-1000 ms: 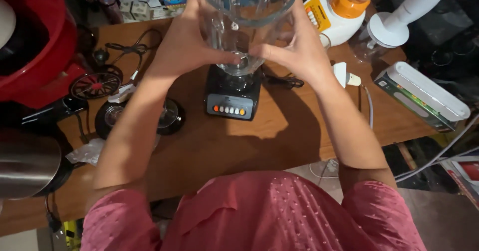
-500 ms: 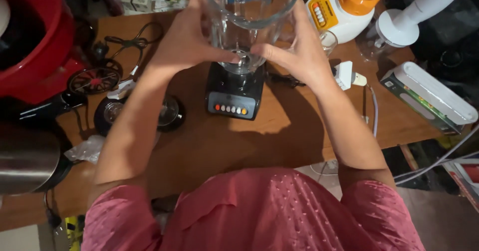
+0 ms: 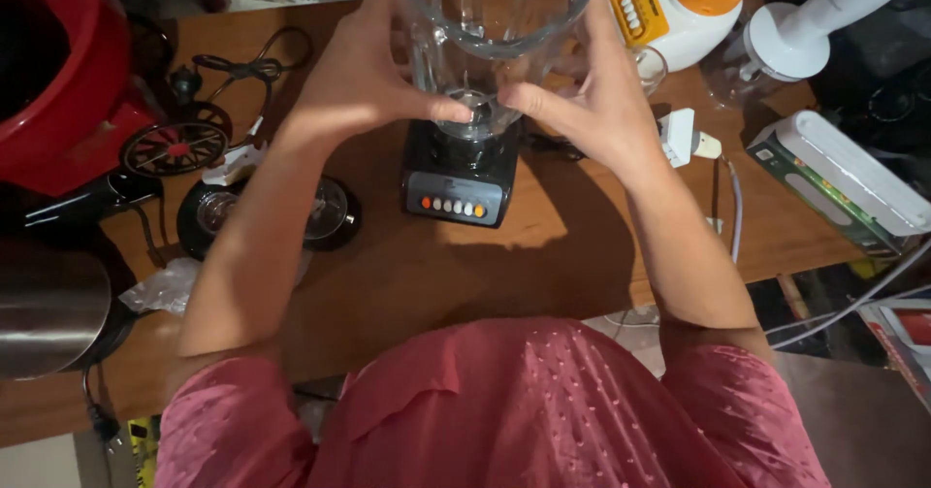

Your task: Testing the functionality and assembly of various blender models on a demonstration table

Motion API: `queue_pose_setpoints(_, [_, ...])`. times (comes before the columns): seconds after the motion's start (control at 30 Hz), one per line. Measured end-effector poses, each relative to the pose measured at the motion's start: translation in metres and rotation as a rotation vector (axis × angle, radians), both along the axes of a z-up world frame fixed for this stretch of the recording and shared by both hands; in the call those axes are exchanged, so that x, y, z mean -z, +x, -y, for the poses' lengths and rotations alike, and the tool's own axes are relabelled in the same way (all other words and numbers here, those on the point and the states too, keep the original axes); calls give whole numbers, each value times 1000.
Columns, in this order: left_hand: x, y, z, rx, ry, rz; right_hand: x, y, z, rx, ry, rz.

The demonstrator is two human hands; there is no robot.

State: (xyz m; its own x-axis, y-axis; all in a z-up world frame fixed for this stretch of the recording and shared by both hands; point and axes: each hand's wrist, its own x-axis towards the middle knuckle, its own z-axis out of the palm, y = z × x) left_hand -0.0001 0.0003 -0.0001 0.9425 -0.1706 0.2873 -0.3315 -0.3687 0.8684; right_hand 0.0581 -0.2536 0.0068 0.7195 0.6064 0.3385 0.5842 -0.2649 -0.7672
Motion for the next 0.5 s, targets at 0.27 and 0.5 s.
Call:
queue_pose_setpoints(0.27, [3,7,-8,127,1,140,3,-5,-7,8,24,22])
queue_pose_setpoints(0.5, [1,11,-12,164,74,167,2,-13,-12,33,-11,20])
